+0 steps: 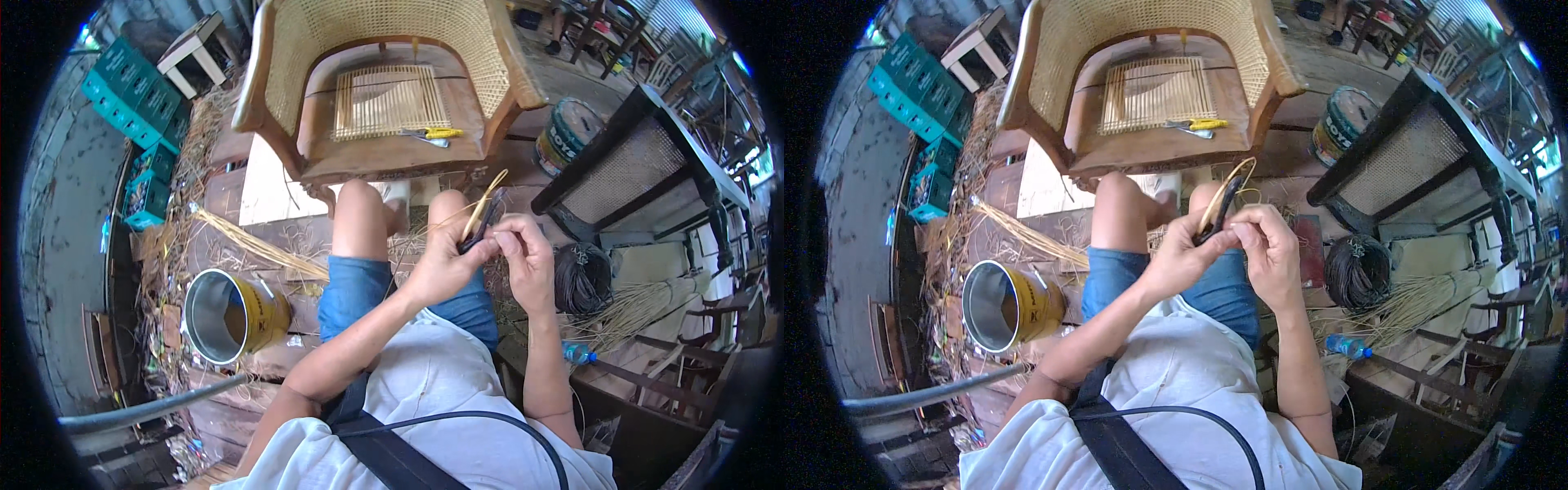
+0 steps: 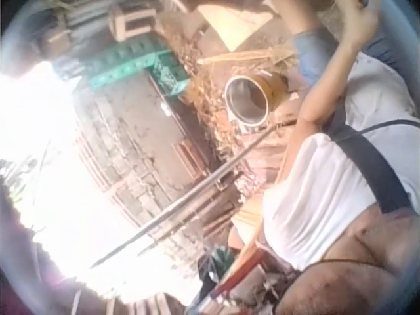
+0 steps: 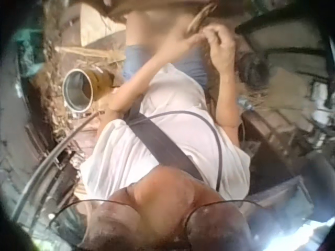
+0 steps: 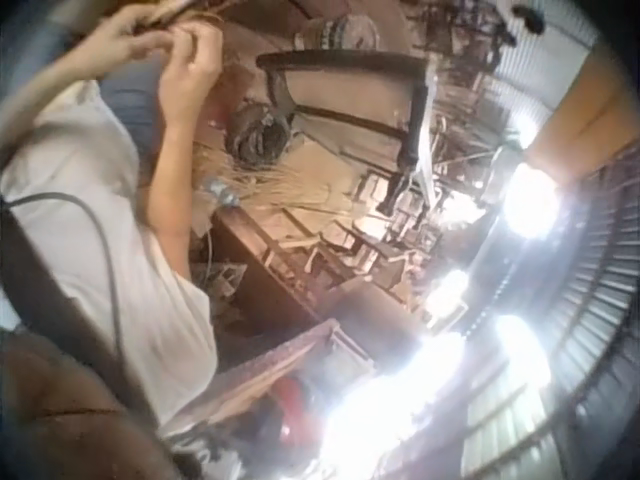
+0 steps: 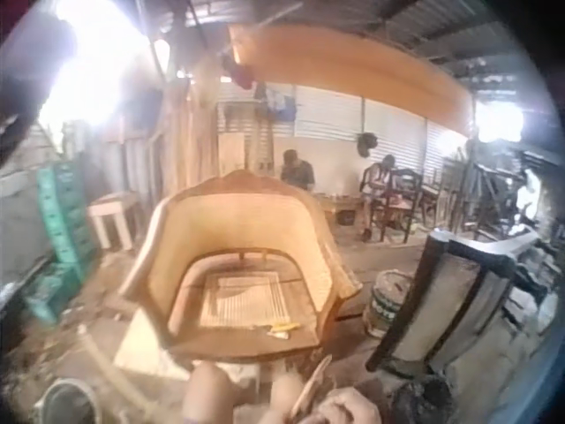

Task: The person sits on the floor and weaves thin natural fibers into the seat of a wooden chair. They use a hammer to tap the fibers into place and a pair of yellow pliers to pull the fibers through the existing weave. The person works on the chair seat continuously, adjusting the tension and position of the fibers.

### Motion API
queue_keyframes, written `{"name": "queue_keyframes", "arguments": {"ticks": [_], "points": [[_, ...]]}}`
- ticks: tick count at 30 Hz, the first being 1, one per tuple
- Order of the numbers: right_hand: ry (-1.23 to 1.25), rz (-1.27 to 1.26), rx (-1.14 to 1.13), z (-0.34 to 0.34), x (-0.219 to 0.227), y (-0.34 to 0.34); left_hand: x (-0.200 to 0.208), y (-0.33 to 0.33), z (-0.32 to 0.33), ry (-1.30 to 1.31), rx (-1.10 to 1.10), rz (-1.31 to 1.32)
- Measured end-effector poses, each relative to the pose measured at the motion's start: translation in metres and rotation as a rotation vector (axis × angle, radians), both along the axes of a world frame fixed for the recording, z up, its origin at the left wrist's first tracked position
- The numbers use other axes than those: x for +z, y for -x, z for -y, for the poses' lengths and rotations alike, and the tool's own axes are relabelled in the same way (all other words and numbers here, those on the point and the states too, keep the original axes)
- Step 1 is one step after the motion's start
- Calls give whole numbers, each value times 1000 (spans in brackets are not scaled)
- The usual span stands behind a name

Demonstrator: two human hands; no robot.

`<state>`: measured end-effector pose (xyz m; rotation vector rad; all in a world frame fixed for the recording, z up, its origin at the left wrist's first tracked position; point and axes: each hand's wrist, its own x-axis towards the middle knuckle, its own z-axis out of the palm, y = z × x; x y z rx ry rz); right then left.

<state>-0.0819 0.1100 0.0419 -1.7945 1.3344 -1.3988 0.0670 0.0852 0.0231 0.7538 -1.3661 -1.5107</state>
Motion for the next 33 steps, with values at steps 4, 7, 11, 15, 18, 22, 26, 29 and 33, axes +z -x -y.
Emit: {"name": "queue_keyframes", "arguments": {"ticks": [4,7,11,15,18,22,26,29,33], "points": [[-148,46,-59,-15,-17,17,-8,4,-12,-163,-33,-91],[-207,330,-37,-16,-25,28,-8,-9,13,-574,-128,-569],[-298,604,2,-26,-18,23,2,-32,39,-643,-186,-878],[-273,785,182,-29,-12,27,24,-35,31,-602,-114,-888],[-362,613,202,-27,6,7,15,-31,28,-521,-117,-896],[-222,440,198,-10,1,-24,9,-14,21,-355,-49,-781],[-384,699,204,-1,-10,-36,6,1,11,-231,85,-573],[-476,884,219,-3,-11,-37,-5,3,14,-245,58,-455],[-526,775,176,-14,-29,-16,-11,-6,20,-192,-48,-350]]}}
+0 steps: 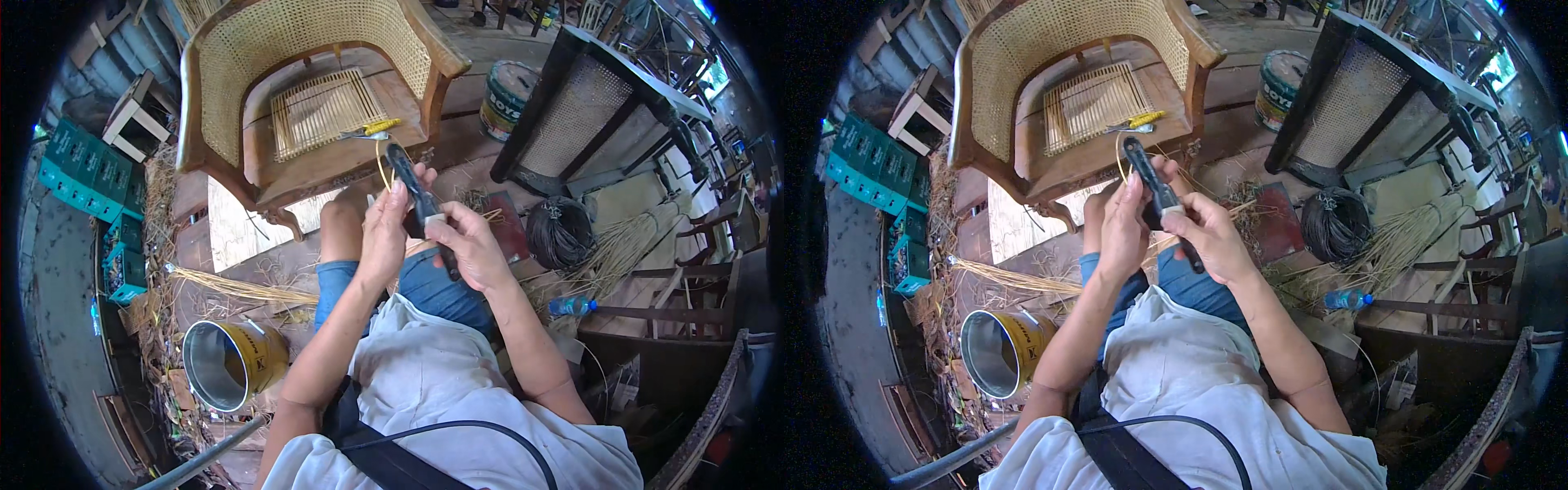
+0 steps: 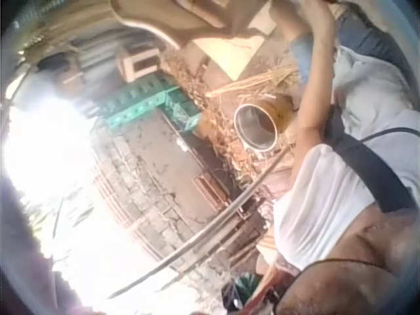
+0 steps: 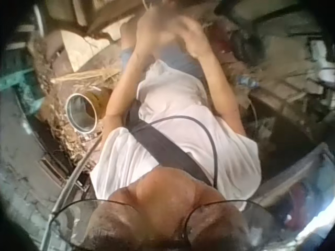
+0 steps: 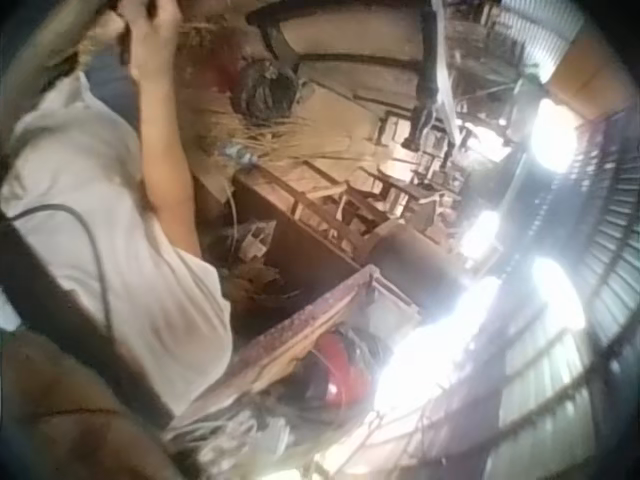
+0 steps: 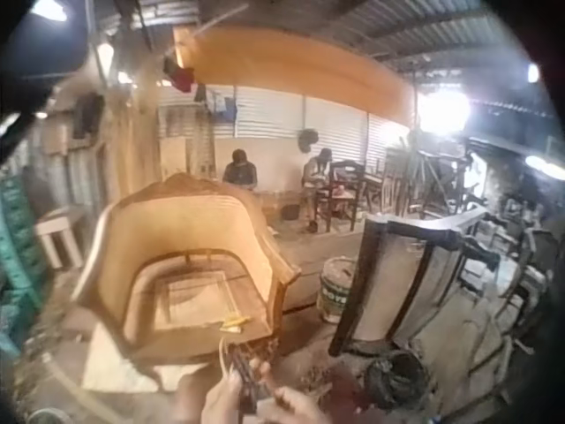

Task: The person sits on the floor and weaves thin natural fibers into the seat of a wooden chair. They use a hammer to tap the fibers into place and a pair of yellow pliers to pull the fibers through the existing weave. The person works on the chair seat continuously, adjusting the tension and position of the fibers.

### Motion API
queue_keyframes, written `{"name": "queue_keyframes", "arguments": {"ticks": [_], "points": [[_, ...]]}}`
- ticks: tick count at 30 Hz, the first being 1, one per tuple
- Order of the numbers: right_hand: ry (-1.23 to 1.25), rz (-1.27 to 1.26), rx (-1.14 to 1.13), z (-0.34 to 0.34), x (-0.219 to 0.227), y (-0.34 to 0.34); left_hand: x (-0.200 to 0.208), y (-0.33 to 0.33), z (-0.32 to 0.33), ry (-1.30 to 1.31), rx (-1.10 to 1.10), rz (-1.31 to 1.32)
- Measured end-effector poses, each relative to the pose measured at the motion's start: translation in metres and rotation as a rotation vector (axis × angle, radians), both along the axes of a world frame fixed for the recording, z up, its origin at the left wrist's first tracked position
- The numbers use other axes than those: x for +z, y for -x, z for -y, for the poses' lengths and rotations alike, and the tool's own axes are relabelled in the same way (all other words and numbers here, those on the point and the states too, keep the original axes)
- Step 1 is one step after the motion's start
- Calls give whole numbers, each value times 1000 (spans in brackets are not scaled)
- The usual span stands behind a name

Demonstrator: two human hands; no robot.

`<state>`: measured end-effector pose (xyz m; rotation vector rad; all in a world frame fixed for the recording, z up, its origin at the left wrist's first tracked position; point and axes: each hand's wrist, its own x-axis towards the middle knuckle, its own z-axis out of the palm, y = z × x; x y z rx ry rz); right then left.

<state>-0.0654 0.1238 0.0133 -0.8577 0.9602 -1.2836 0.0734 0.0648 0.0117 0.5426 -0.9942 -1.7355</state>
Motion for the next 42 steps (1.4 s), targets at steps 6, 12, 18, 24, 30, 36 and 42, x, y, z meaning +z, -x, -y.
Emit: {"name": "queue_keyframes", "arguments": {"ticks": [6,12,18,24,30,36,42], "points": [[41,188,-171,-34,11,50,30,-44,30,76,-217,133],[240,404,76,0,64,27,95,-50,30,431,-607,739],[282,222,-133,33,93,25,106,-42,42,440,-475,721],[360,24,-221,55,103,64,99,-49,57,548,43,847],[508,-143,-229,60,133,105,95,-66,96,990,410,952],[537,-118,-138,69,137,104,119,-61,85,625,-254,685],[531,-107,13,91,134,83,107,-13,80,396,-397,442]]}}
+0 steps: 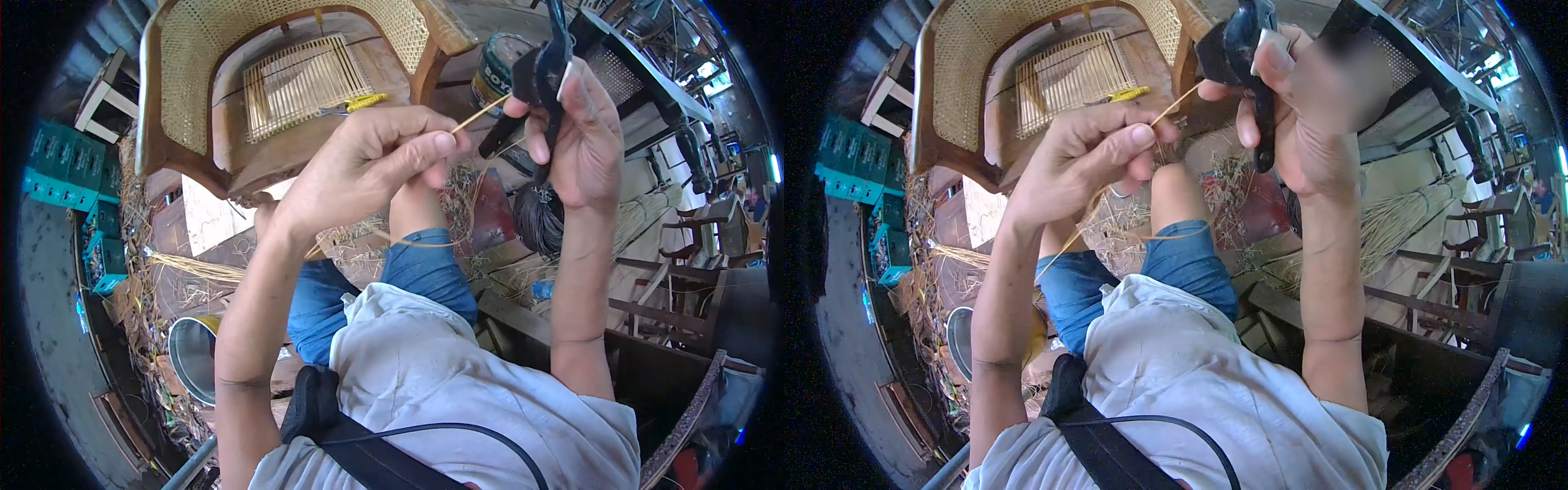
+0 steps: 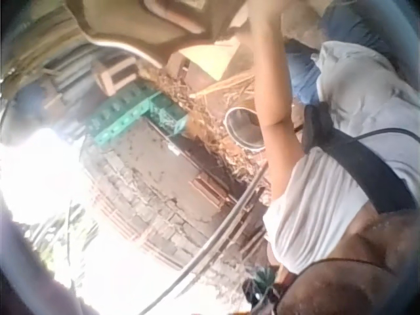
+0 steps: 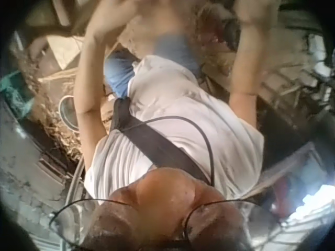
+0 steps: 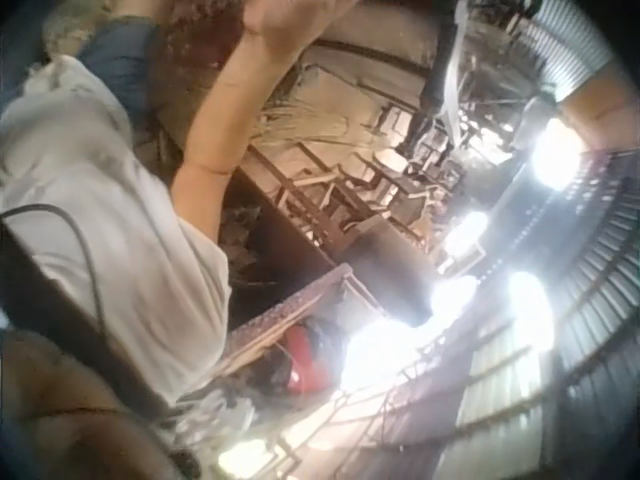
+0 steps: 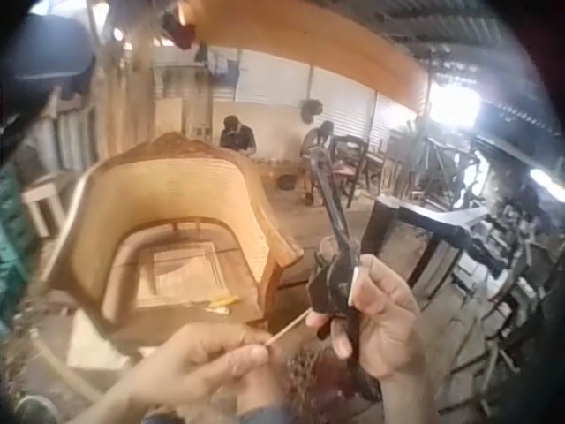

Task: The person sits on the floor and weaves thin natural fibers into the seat of a wooden chair. They use a hammer to tap the fibers into place and a pair of yellow pliers to pull the fibers through the existing weave. The person works on the chair seat continuously, adjusting the tension and position of the fibers.

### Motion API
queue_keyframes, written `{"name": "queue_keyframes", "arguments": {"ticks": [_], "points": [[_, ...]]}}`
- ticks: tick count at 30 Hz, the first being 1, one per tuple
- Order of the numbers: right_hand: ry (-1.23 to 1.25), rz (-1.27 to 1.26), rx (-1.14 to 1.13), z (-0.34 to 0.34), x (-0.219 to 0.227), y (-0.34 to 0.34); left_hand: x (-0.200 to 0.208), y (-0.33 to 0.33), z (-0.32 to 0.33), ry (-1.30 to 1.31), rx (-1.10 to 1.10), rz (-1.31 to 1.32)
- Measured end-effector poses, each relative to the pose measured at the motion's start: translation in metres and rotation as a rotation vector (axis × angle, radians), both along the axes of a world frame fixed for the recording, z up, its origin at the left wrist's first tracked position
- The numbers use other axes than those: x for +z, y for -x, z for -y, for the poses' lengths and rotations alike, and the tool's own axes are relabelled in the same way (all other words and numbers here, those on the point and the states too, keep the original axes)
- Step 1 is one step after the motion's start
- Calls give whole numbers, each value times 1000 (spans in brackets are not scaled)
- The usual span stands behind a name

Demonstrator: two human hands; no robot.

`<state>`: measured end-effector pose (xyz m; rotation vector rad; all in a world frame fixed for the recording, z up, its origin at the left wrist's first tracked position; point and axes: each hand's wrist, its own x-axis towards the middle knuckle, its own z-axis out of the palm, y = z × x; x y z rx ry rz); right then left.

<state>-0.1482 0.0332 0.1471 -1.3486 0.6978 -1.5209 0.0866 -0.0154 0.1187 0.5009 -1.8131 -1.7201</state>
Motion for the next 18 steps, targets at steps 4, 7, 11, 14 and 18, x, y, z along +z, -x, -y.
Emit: {"name": "queue_keyframes", "arguments": {"ticks": [4,7,11,14,18], "points": [[84,-53,-84,-3,10,39,21,-43,20,229,167,200],[18,13,-260,-27,38,123,27,-132,47,285,386,258],[85,151,-238,-28,68,219,50,-211,33,329,313,355],[-13,176,-297,-47,70,278,46,-205,34,642,52,637],[-171,-5,-552,-35,4,260,0,-171,21,114,340,562]]}}
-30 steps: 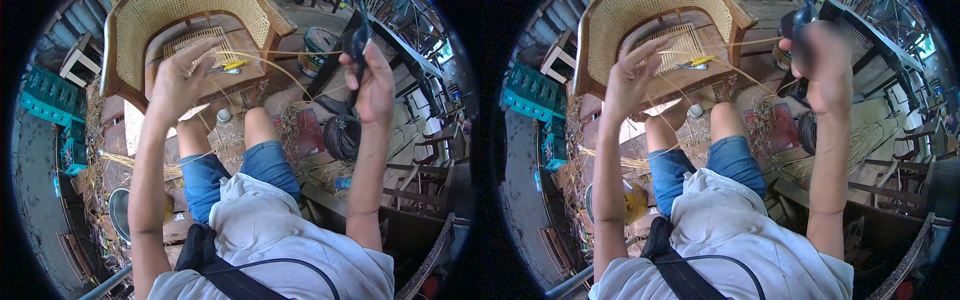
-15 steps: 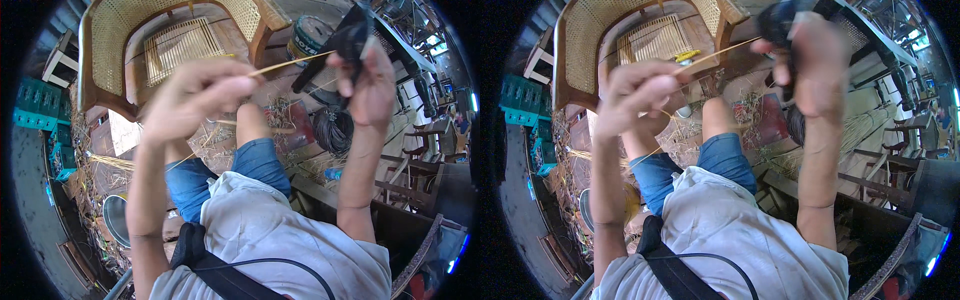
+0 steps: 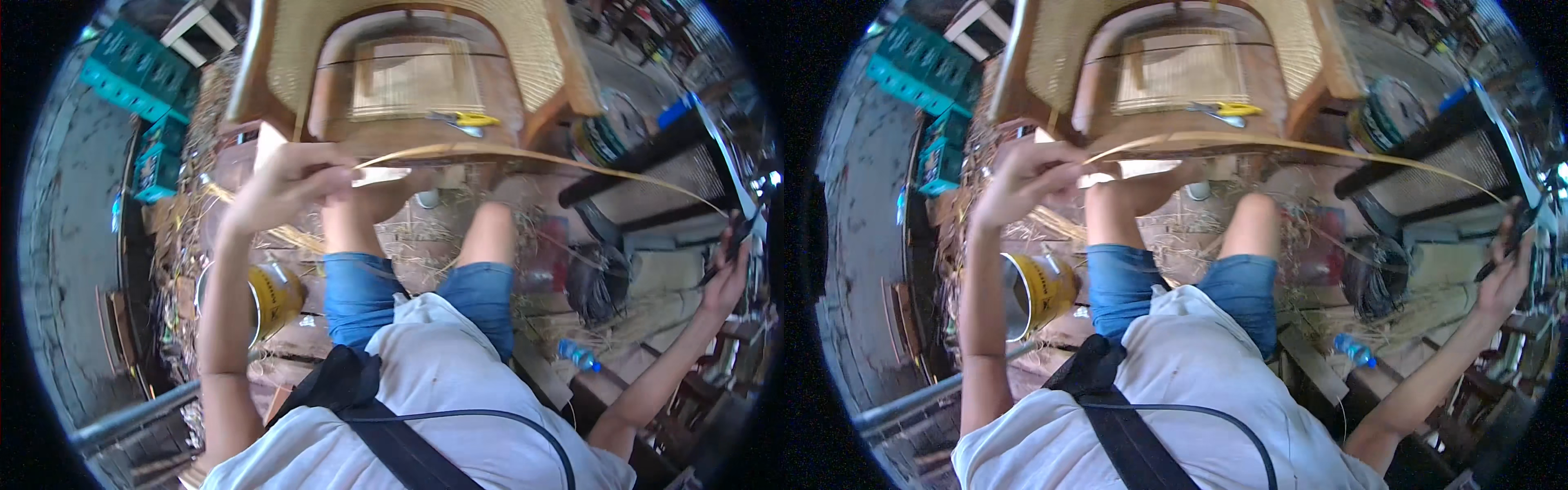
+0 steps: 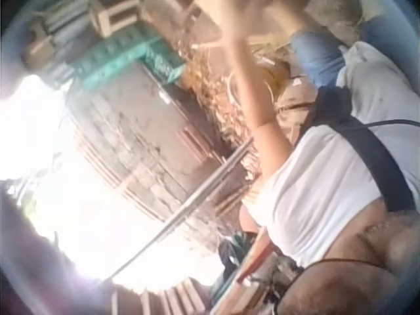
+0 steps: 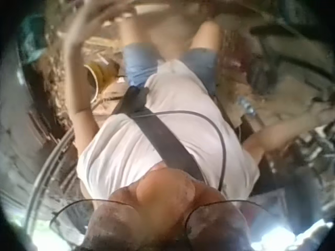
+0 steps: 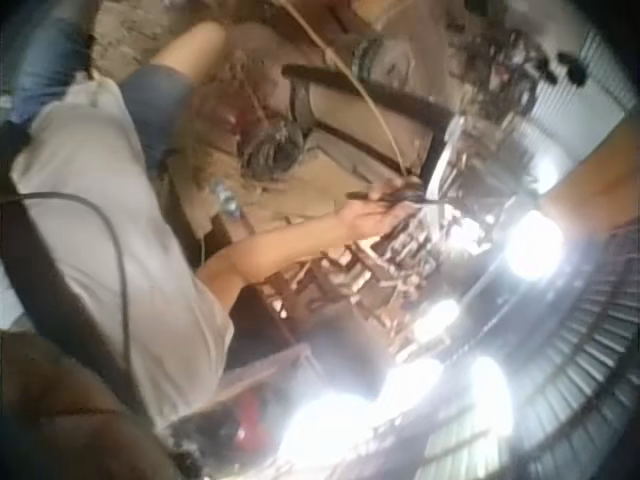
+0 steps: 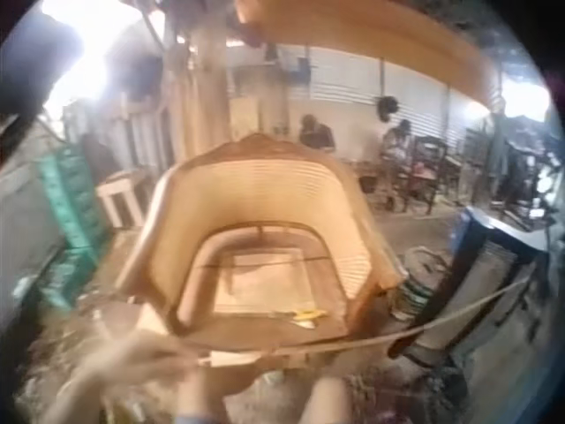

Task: The person sits on the floor and weaves thin natural fibers into the seat of a wooden chair. They use a hammer to tap the fibers into place and a pair of yellow pliers to pull the fibers through the existing weave. The person works on the chair seat continuously, adjusting the tension and position of the fibers.

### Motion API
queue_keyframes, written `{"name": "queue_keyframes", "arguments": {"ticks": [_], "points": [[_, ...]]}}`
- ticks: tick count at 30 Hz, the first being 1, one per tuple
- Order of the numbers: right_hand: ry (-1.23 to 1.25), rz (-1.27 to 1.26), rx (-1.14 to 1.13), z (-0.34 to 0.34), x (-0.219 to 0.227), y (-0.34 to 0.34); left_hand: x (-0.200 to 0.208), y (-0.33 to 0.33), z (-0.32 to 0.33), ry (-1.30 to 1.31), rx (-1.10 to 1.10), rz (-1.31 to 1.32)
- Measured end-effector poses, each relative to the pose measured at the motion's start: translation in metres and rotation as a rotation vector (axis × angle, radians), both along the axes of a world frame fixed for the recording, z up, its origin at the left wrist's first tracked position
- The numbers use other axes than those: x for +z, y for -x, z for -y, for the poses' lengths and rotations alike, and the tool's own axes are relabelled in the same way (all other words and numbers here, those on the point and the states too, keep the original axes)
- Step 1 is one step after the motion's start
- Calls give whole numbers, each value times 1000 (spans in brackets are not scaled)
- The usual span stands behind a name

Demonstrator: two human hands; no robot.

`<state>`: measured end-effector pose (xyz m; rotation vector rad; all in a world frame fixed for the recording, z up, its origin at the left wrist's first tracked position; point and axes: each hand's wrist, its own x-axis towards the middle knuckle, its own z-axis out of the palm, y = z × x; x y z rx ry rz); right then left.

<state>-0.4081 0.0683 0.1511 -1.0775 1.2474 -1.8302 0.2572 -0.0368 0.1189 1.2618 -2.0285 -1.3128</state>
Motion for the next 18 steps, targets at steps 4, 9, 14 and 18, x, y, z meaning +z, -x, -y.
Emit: {"name": "queue_keyframes", "arguments": {"ticks": [4,9,14,18], "points": [[-430,132,160,3,-82,-124,-39,29,-11,-233,239,-314],[-437,577,653,-11,-148,-267,-64,87,-17,-313,210,-410],[-175,647,745,34,-123,-326,-65,133,-31,-488,155,-289],[-197,510,583,56,-115,-302,-68,144,-28,-450,196,-279]]}}
